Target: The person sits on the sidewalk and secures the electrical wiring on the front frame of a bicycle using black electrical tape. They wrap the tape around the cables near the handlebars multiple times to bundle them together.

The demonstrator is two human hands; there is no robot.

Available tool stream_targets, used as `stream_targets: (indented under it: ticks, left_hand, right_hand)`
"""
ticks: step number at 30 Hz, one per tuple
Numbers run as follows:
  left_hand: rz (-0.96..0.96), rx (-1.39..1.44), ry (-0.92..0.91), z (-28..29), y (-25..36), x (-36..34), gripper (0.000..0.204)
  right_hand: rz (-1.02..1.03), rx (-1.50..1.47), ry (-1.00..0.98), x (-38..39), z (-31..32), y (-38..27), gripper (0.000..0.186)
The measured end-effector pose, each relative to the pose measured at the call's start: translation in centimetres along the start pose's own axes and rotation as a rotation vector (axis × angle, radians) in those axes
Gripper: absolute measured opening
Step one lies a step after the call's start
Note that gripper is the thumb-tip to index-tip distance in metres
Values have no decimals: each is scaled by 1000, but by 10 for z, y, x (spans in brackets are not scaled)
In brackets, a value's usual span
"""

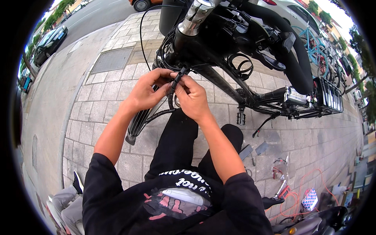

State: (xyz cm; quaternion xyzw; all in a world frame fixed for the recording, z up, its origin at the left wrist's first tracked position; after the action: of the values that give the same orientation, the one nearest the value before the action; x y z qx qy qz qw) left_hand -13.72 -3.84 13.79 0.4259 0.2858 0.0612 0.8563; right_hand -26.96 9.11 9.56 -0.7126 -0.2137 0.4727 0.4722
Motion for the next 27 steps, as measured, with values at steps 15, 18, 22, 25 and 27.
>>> stream_targets:
  ticks: [15,18,22,25,27]
  left_hand:
    - [15,-35,54,5,1,-4,18]
    - [69,-13,67,2,2,-5,15]
    - [150,128,96,-3,0,-7,16]
    - [102,67,65,-1,2,-10,18]
    - [-22,-37,72,0,5,-9,15]
  right_hand:
    - [2,-47,150,0,-4,4,35]
    - [-5,-127,214,2,-8,10,25]
    - [-176,-146,194,7,-6,25,18]
    - [-232,-116,172,8,-7,20,19]
    - [-208,-115,171,7,-7,20,18]
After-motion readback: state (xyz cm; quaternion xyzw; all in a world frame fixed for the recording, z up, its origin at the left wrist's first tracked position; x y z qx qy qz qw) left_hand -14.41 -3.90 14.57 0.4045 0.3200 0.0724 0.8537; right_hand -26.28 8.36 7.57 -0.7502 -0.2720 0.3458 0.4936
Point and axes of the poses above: each hand's wrist, its own x-axis away from the middle knuckle, its own z-axis out of the back of the hand, y = z × x, the point moved 3 cm from there along -x, towards the middle knuckle, and after that the axes turned 1 degree about -x, right-handed, at the moved point
